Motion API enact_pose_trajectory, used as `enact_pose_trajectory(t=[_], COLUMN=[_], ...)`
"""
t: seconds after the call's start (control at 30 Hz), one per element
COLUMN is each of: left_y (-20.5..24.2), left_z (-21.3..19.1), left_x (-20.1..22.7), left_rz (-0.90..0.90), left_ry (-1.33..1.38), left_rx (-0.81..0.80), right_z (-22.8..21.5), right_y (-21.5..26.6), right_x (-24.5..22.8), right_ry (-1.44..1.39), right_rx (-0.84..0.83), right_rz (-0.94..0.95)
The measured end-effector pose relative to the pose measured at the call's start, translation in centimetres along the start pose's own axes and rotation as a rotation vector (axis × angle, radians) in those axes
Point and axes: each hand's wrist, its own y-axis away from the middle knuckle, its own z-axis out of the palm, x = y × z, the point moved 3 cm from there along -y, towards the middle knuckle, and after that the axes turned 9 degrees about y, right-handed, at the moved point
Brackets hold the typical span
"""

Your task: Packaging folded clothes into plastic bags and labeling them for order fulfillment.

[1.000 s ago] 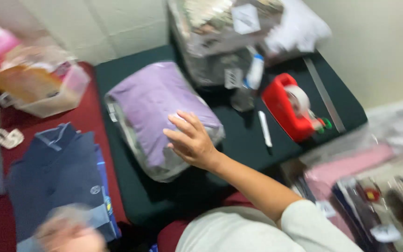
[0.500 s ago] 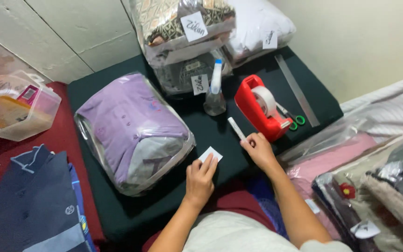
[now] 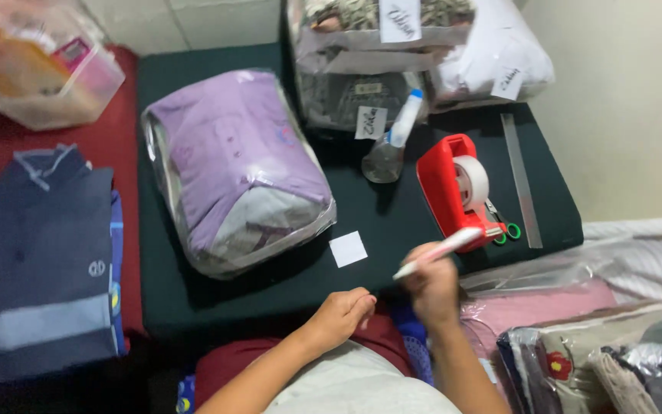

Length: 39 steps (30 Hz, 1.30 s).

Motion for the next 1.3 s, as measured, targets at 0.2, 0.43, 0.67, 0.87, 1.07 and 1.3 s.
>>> enact_pose_trajectory(t=[0.2,0.43,0.67,0.87,1.07,1.3], left_y=[0.2,0.3,0.4,0.4,0.5,0.4], left_z=[-3.2,-3.7,-4.2,-4.4,-4.5,-4.6], left_x=[2.9,-1.2,-0.1,0.0,-0.1,0.1], left_rz=[0.306,0.471,0.534,0.519,0.529,0.522], left_ry=[-0.48,-0.738,-0.798,-0.792,-0.761,-0.751], left_rx=[0.099,0.147,0.125,0.111,0.134,0.129], right_z=[4.0,5.8,7.4,8.1,8.7,7.8], right_y=[-2.8,-5.9,-5.5,-5.5,-5.4,-5.2], right_x=[-4.2,4.2,3.4,3.3,2.3,2.6], right_ry=[0.186,0.616,0.77,0.695,0.799,0.819], right_rx=[0.209,-0.02,-0.048,-0.086,-0.033,0.002], right_rz=[0.024,-0.166,-0.287,-0.299,-0.377,-0.255])
